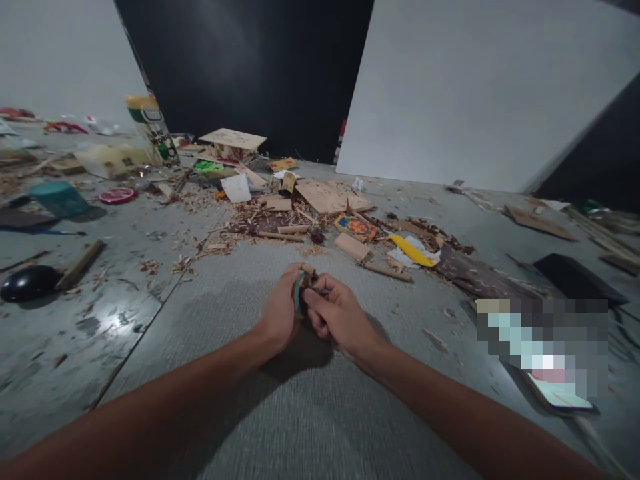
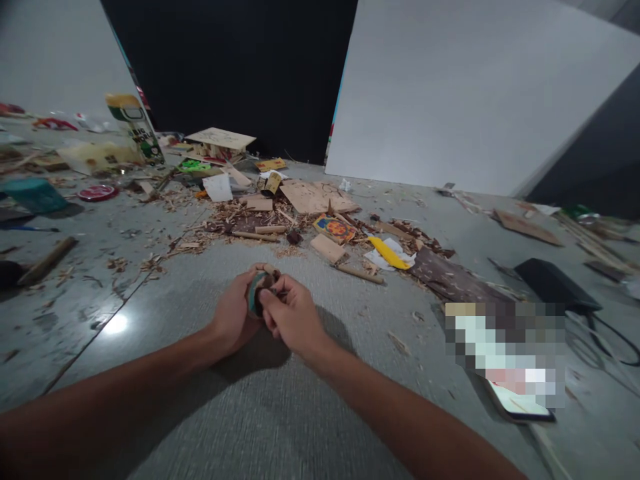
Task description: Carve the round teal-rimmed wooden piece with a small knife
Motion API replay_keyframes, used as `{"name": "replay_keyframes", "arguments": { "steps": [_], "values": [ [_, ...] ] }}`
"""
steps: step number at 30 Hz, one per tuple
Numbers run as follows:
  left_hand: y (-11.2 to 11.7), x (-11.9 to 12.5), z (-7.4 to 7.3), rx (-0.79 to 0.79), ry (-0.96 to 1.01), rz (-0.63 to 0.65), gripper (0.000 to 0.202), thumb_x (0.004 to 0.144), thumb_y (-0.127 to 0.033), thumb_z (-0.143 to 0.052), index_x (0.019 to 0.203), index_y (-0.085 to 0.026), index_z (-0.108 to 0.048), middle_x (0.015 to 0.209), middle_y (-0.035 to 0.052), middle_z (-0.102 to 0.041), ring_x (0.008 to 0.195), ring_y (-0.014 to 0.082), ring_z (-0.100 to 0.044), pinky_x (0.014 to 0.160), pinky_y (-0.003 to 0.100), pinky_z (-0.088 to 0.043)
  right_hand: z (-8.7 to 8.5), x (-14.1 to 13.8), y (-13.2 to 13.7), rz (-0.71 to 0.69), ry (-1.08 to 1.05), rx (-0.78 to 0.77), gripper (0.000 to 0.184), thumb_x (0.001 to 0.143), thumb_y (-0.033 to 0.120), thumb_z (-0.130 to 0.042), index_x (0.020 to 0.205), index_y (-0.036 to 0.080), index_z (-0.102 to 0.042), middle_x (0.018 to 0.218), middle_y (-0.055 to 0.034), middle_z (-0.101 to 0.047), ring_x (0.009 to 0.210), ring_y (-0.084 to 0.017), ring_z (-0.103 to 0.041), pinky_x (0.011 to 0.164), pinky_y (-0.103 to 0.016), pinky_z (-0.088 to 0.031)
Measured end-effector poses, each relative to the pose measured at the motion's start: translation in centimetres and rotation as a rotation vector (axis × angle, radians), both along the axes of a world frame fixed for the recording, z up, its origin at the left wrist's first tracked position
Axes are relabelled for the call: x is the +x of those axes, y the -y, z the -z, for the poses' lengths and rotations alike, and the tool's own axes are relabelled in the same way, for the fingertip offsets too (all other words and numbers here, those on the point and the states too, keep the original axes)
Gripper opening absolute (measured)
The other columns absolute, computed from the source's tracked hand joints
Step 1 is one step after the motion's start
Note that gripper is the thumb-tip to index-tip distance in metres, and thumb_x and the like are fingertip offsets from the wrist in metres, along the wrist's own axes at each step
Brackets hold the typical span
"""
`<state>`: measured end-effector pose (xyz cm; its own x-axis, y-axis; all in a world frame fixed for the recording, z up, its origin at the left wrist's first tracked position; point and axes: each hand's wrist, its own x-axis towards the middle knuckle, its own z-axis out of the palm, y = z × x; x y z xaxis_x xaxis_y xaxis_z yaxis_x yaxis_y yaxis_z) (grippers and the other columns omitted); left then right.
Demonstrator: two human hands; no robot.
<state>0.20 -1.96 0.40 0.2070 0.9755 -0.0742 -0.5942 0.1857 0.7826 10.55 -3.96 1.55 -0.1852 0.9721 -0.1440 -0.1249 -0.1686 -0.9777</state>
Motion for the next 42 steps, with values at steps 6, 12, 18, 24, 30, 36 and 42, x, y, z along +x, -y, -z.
{"name": "replay_keyframes", "arguments": {
  "steps": [6,12,18,24,30,36,42],
  "values": [
    [-0.2,0.1,0.1,0.017,0.001,0.007,0.015,0.082,-0.019,-0.049,0.068,-0.018,-0.055,0.062,-0.0009,-0.048,0.054,0.0109,-0.046,0.049,0.02,-0.041,-0.2,-0.2,-0.2,0.035,0.038,0.025,0.027,0.081,0.037,-0.063,0.071,0.023,-0.042,0.043,0.0111,-0.047,0.034,-0.005,-0.033,0.034,-0.017,-0.022],
    [-0.1,0.3,0.1,0.019,-0.055,-0.034,0.016,0.083,-0.018,-0.047,0.071,-0.018,-0.056,0.062,-0.001,-0.051,0.054,0.0103,-0.048,0.048,0.019,-0.041,-0.1,-0.3,-0.1,0.054,0.046,0.081,0.024,0.081,0.036,-0.061,0.072,0.024,-0.042,0.043,0.0111,-0.048,0.033,-0.005,-0.033,0.034,-0.018,-0.022],
    [-0.2,0.5,-0.1,-0.014,-0.019,-0.046,0.024,0.088,-0.02,-0.045,0.065,-0.018,-0.053,0.059,-0.002,-0.047,0.05,0.0092,-0.044,0.047,0.019,-0.038,0.0,-0.1,-0.4,0.077,0.103,0.158,0.024,0.082,0.033,-0.06,0.07,0.024,-0.041,0.044,0.0101,-0.049,0.036,-0.006,-0.037,0.037,-0.02,-0.026],
    [-0.4,0.4,0.2,0.053,-0.084,-0.059,0.026,0.09,-0.023,-0.042,0.067,-0.018,-0.053,0.061,-0.0014,-0.047,0.053,0.01,-0.044,0.048,0.021,-0.038,-0.2,0.1,-0.5,0.042,0.133,0.231,0.02,0.08,0.027,-0.06,0.068,0.023,-0.044,0.043,0.0095,-0.049,0.04,-0.007,-0.042,0.043,-0.022,-0.029],
    [-1.0,0.2,0.2,0.103,-0.136,-0.071,0.022,0.088,-0.03,-0.048,0.069,-0.019,-0.05,0.064,-0.0012,-0.048,0.055,0.0113,-0.044,0.05,0.022,-0.04,-0.5,-0.4,-0.3,0.075,0.105,0.211,0.021,0.079,0.03,-0.06,0.068,0.023,-0.043,0.045,0.0087,-0.05,0.041,-0.008,-0.045,0.043,-0.022,-0.03],
    [-1.1,0.1,0.2,0.137,-0.196,-0.091,0.017,0.089,-0.029,-0.046,0.077,-0.02,-0.054,0.07,0.0,-0.051,0.06,0.0127,-0.048,0.052,0.023,-0.043,-0.4,-0.6,-0.1,0.128,0.056,0.135,0.024,0.079,0.036,-0.061,0.071,0.024,-0.043,0.045,0.0095,-0.048,0.038,-0.007,-0.039,0.039,-0.021,-0.025],
    [-1.1,0.1,0.0,0.129,-0.183,-0.094,0.016,0.087,-0.027,-0.045,0.078,-0.021,-0.056,0.073,0.0008,-0.052,0.065,0.0134,-0.05,0.058,0.024,-0.045,-0.6,-0.6,-0.1,0.14,-0.019,0.089,0.026,0.077,0.037,-0.065,0.069,0.023,-0.045,0.043,0.0096,-0.047,0.038,-0.006,-0.035,0.038,-0.021,-0.021]
  ]
}}
